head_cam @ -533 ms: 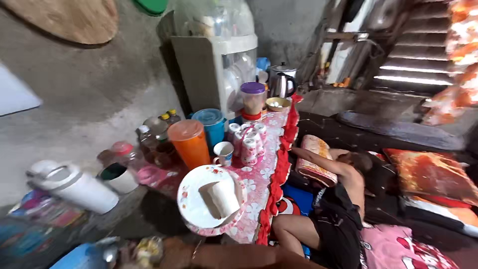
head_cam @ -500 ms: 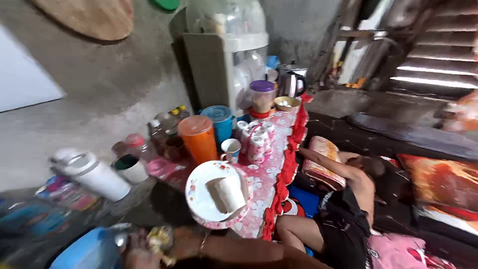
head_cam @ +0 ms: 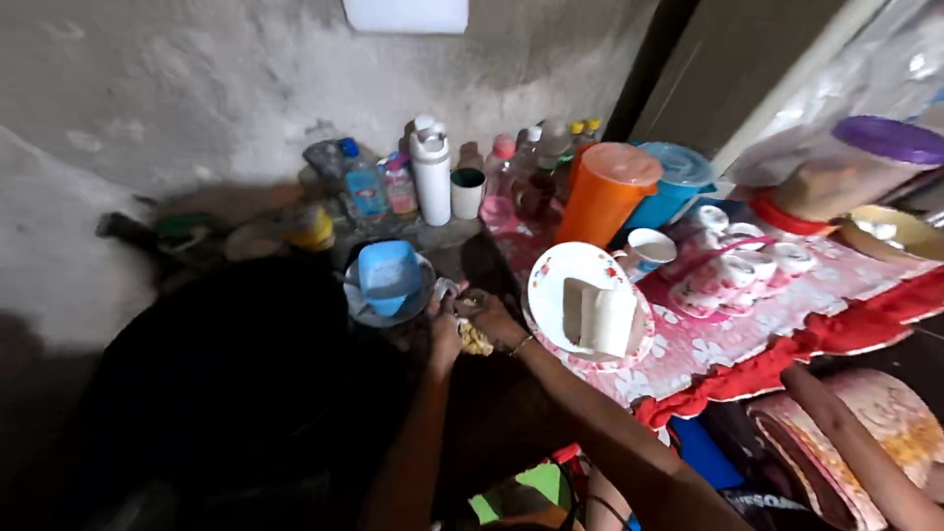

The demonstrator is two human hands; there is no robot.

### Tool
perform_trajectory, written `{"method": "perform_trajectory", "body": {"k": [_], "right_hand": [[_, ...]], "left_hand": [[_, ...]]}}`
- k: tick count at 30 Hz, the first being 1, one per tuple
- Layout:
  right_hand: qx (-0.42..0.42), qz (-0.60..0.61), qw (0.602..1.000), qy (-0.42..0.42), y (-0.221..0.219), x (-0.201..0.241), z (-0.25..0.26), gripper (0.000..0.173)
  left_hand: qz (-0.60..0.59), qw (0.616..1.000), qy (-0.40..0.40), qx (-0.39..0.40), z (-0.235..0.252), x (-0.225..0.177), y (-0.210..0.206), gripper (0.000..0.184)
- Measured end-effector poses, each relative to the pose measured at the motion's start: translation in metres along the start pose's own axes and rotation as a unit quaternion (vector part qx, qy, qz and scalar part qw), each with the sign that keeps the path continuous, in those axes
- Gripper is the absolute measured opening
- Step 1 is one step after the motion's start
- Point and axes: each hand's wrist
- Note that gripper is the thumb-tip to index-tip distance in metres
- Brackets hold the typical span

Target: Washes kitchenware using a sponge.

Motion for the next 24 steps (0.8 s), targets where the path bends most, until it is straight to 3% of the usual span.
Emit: {"method": "perform_trajectory", "body": {"k": [5,11,17,21,24], "right_hand": [[0.034,0.013,0.999,0.005,0.002,-0.018,-0.01,0.037],[0.096,0.075,0.992,0.033,0.016,-0.034,-0.03,0.037],[-0.024,-0.121,0.992,0.016,0.011,-0.023,-0.037,0.044],[-0.008,-0.13,0.991,-0.041,0.009,-0.016,-0.042,0.04],[0.046,-0.133,0.99,-0.002,0.013,-0.015,-0.041,0.041]], "left_hand": [[-0.017,0.999,0.027,-0.013,0.001,0.006,0.001,0.025],[-0.121,0.992,0.031,-0.028,0.006,0.001,-0.006,0.017],[-0.158,0.982,0.083,-0.054,-0.01,-0.01,-0.021,0.023],[-0.169,0.977,0.112,-0.073,-0.018,-0.004,-0.024,0.018],[-0.191,0.973,0.119,-0.049,-0.011,-0.003,-0.015,0.028]]}}
Point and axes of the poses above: each hand's wrist, its own z-axis towards the middle knuckle, its own y-axis out of the back of the hand, x = y × z, and after that the axes turned 10 degrees about y, right-handed
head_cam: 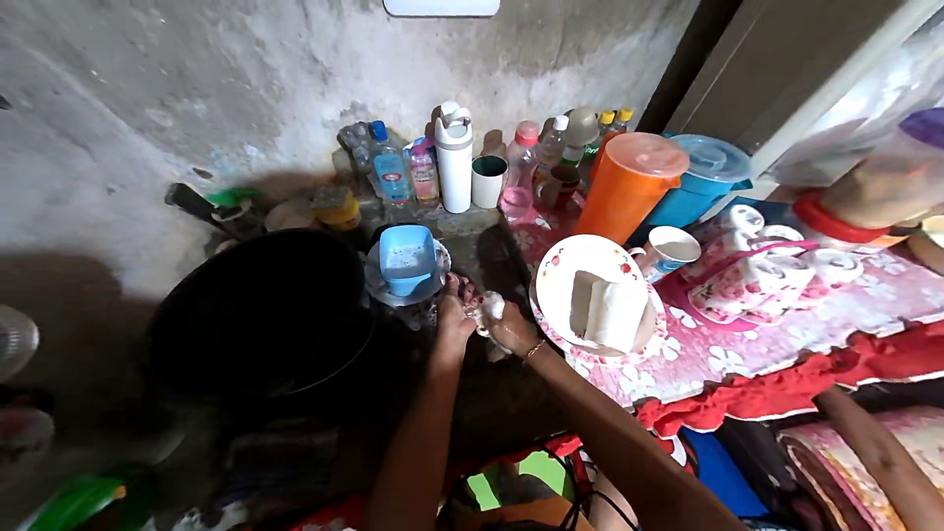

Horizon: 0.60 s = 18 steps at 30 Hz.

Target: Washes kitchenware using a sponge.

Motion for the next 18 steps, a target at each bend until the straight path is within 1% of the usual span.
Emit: {"method": "perform_trajectory", "body": {"k": [3,6,8,10,12,14,15,16,17,18], "right_hand": [[0.039,-0.046,0.996,0.068,0.001,-0.001,-0.001,0.045],[0.07,-0.115,0.983,0.127,-0.006,-0.001,-0.008,0.054],[0.006,-0.054,0.988,0.148,-0.02,-0.003,-0.012,0.053],[-0.042,0.017,0.996,0.083,-0.031,0.0,-0.006,0.051],[-0.052,0.024,0.998,0.037,-0.036,-0.001,0.003,0.047],[0.003,-0.011,1.0,0.01,-0.031,-0.004,0.009,0.045],[0.041,-0.034,0.999,-0.005,-0.028,-0.005,0.011,0.045],[0.059,-0.044,0.997,-0.015,-0.027,-0.006,0.012,0.045],[0.038,-0.028,0.999,-0.021,-0.027,-0.008,0.012,0.045],[-0.006,0.014,0.999,-0.035,-0.027,-0.007,0.014,0.043]], "left_hand": [[0.025,1.0,0.016,0.001,0.002,-0.008,0.003,0.027],[0.025,0.999,-0.006,-0.02,0.008,-0.015,0.008,0.026],[-0.011,0.999,-0.04,-0.018,0.016,-0.017,0.01,0.025],[-0.037,0.998,-0.053,-0.018,0.019,-0.016,0.008,0.029],[-0.032,0.998,-0.046,-0.014,0.02,-0.013,0.008,0.031],[0.034,0.999,-0.038,0.008,0.021,-0.013,0.011,0.031],[0.072,0.997,-0.023,0.01,0.021,-0.015,0.014,0.032],[0.11,0.994,-0.007,0.007,0.024,-0.017,0.018,0.032],[0.148,0.989,0.007,-0.004,0.027,-0.019,0.024,0.031],[0.185,0.982,0.016,-0.022,0.029,-0.019,0.027,0.03]]}}
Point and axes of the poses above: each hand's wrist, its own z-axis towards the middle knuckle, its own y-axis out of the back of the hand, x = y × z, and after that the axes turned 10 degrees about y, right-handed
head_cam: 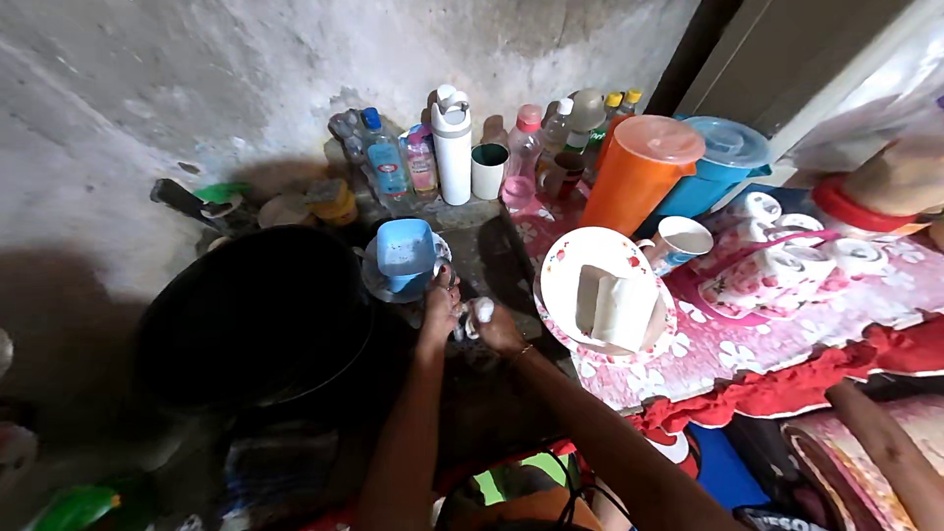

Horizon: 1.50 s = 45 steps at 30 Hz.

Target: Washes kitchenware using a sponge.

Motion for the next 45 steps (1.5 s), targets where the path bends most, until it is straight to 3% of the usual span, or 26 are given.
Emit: {"method": "perform_trajectory", "body": {"k": [3,5,9,12,14,16,18,20,22,24,26,29,31,33,35,39,42,45], "right_hand": [[-0.092,0.112,0.989,0.023,0.007,0.019,0.005,0.043],[-0.081,0.071,0.991,0.076,0.009,0.025,0.017,0.048],[-0.066,-0.027,0.996,0.047,0.003,0.021,0.044,0.044],[-0.095,-0.034,0.995,-0.011,0.009,0.03,0.055,0.036],[-0.165,0.059,0.983,-0.059,0.012,0.038,0.062,0.034],[-0.216,0.163,0.96,-0.075,0.006,0.042,0.061,0.033],[-0.186,0.199,0.961,-0.053,-0.007,0.042,0.048,0.044],[-0.148,0.153,0.977,-0.032,-0.015,0.039,0.039,0.059],[-0.125,0.056,0.99,-0.025,-0.012,0.032,0.042,0.059],[-0.093,-0.043,0.995,-0.006,0.0,0.027,0.048,0.053],[-0.1,-0.042,0.994,-0.023,0.009,0.028,0.054,0.048],[-0.219,0.174,0.958,-0.056,0.0,0.028,0.062,0.037],[-0.229,0.277,0.932,-0.041,-0.011,0.027,0.062,0.032],[-0.162,0.26,0.952,-0.027,-0.019,0.027,0.051,0.035],[-0.108,0.156,0.982,-0.007,-0.02,0.024,0.044,0.046],[-0.108,-0.002,0.994,-0.002,-0.012,0.023,0.046,0.058],[-0.133,-0.025,0.991,0.011,-0.002,0.017,0.055,0.056],[-0.196,0.134,0.971,-0.006,0.0,0.018,0.059,0.041]], "left_hand": [[0.133,0.991,0.018,-0.02,-0.008,0.005,0.005,0.029],[0.241,0.971,0.008,0.013,-0.028,0.004,0.001,0.033],[0.468,0.879,-0.076,0.056,-0.043,-0.008,-0.001,0.048],[0.569,0.816,-0.097,0.029,-0.053,-0.016,-0.008,0.04],[0.588,0.802,-0.1,-0.001,-0.062,-0.017,-0.014,0.035],[0.55,0.827,-0.116,-0.012,-0.056,-0.012,-0.008,0.035],[0.506,0.854,-0.121,-0.016,-0.045,-0.007,0.002,0.038],[0.544,0.832,-0.104,-0.023,-0.049,-0.009,0.001,0.042],[0.616,0.784,-0.074,-0.011,-0.063,-0.015,-0.006,0.044],[0.641,0.764,-0.075,0.003,-0.065,-0.014,-0.008,0.042],[0.61,0.785,-0.108,0.007,-0.062,-0.005,-0.004,0.037],[0.515,0.848,-0.124,-0.002,-0.049,0.002,0.002,0.036],[0.447,0.885,-0.13,-0.013,-0.037,0.005,0.007,0.039],[0.449,0.885,-0.121,-0.012,-0.032,0.004,0.012,0.047],[0.507,0.856,-0.094,0.02,-0.042,-0.008,0.011,0.052],[0.562,0.823,-0.051,0.063,-0.061,-0.022,0.007,0.053],[0.51,0.854,-0.095,0.047,-0.055,-0.008,0.014,0.044],[0.407,0.903,-0.137,0.012,-0.044,0.004,0.018,0.041]]}}
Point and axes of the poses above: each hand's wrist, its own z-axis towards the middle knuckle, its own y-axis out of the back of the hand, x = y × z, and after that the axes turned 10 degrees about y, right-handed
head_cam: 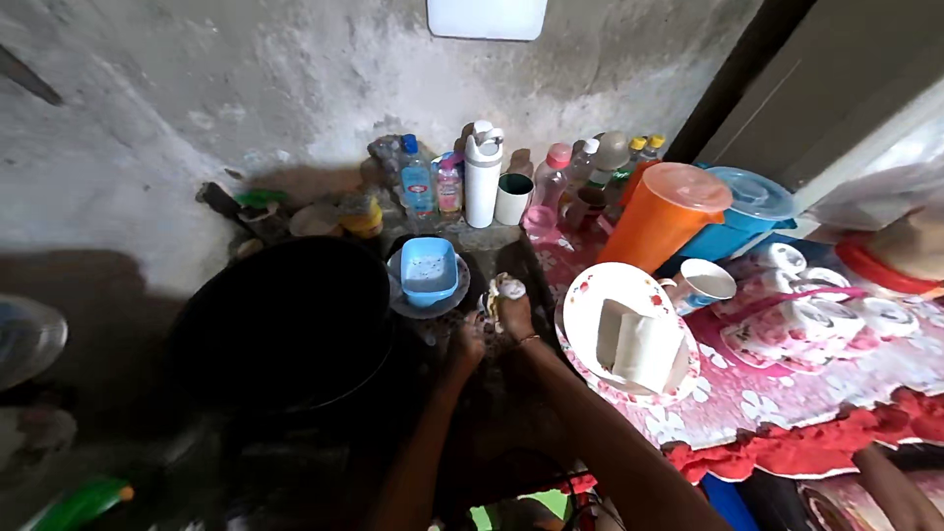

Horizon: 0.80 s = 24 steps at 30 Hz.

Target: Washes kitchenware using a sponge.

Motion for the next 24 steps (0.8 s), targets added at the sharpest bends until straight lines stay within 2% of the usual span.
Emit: {"method": "perform_trajectory", "body": {"k": [2,4,5,7,9,11,14,16,18,20,22,24], "right_hand": [[-0.023,0.125,0.991,-0.036,-0.002,-0.002,-0.002,0.029],[-0.001,0.214,0.975,-0.054,-0.004,-0.002,-0.009,0.025],[0.024,0.216,0.975,-0.045,-0.004,-0.001,-0.016,0.026],[0.091,0.122,0.988,-0.009,-0.003,-0.001,-0.031,0.031],[0.154,-0.008,0.988,-0.015,-0.002,0.008,-0.045,0.044],[0.151,-0.081,0.985,-0.018,-0.002,0.009,-0.047,0.047],[0.129,-0.128,0.982,0.044,-0.003,-0.013,-0.044,0.043],[0.124,-0.124,0.982,0.067,0.001,-0.027,-0.043,0.041],[0.13,-0.09,0.986,0.047,0.003,-0.035,-0.041,0.038],[0.134,-0.039,0.99,-0.005,0.006,-0.038,-0.039,0.036],[0.148,0.003,0.988,-0.053,0.009,-0.039,-0.039,0.036],[0.175,0.034,0.982,-0.056,0.013,-0.032,-0.042,0.032]], "left_hand": [[-0.131,0.99,0.04,-0.044,0.007,0.002,-0.001,0.036],[-0.3,0.951,0.05,-0.052,0.013,0.003,0.0,0.024],[-0.374,0.925,0.041,-0.043,0.017,0.005,0.0,0.018],[-0.463,0.886,0.015,-0.012,0.023,0.009,-0.002,0.028],[-0.493,0.87,0.019,-0.02,0.024,0.002,-0.005,0.032],[-0.515,0.856,0.031,-0.033,0.025,-0.004,-0.012,0.031],[-0.523,0.85,0.029,-0.056,0.027,-0.001,-0.02,0.033],[-0.554,0.829,0.032,-0.073,0.031,0.0,-0.027,0.032],[-0.583,0.808,0.026,-0.077,0.033,-0.001,-0.027,0.026],[-0.592,0.803,0.016,-0.066,0.033,-0.006,-0.027,0.016],[-0.602,0.797,0.013,-0.046,0.032,-0.008,-0.026,0.015],[-0.582,0.811,0.019,-0.049,0.033,-0.006,-0.023,0.014]]}}
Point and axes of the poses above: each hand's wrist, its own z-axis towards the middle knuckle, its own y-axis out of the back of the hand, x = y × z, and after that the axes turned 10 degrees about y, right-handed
